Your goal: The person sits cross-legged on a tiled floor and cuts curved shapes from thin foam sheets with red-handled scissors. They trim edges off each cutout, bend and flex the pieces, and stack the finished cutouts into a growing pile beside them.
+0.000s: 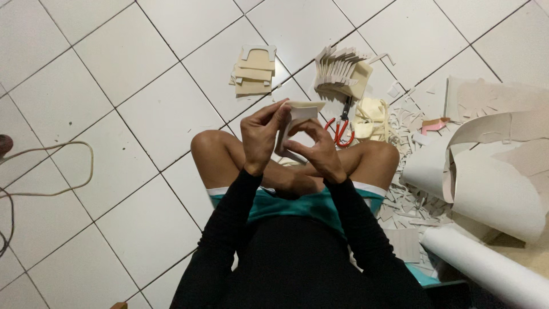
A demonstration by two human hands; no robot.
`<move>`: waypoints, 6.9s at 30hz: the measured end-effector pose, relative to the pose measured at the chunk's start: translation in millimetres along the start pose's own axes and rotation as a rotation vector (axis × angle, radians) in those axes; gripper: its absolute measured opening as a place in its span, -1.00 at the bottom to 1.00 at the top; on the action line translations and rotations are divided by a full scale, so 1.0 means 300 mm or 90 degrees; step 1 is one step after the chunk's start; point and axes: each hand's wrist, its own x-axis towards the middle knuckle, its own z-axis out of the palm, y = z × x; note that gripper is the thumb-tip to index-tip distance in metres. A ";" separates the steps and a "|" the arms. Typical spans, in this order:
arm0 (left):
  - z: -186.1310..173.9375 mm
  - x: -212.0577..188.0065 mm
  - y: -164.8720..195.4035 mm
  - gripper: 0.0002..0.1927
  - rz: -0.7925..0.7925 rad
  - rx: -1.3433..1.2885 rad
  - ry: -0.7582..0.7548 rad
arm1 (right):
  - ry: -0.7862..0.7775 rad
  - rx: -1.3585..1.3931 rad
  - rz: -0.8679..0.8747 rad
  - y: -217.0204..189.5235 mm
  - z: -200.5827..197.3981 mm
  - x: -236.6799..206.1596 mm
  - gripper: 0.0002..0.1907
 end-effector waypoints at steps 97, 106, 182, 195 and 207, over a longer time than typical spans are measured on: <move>-0.139 0.212 -0.542 -0.71 -0.090 0.431 -0.140 | 0.477 -0.098 0.156 0.661 -0.679 0.230 -0.62; -0.097 0.862 -0.711 -0.68 0.154 0.849 -0.132 | 0.615 -0.230 0.285 0.660 -0.522 -0.012 -0.61; -0.283 -0.231 -0.038 -0.30 -0.028 0.183 0.035 | 0.003 0.292 0.284 0.130 0.217 -0.067 -0.74; -0.325 -0.242 -0.071 -0.30 -0.144 0.117 0.076 | -0.134 0.377 0.317 0.218 0.211 -0.055 -0.63; -0.217 -0.150 -0.115 -0.25 -0.120 0.250 0.027 | 0.009 0.615 0.362 0.332 0.089 -0.077 -0.80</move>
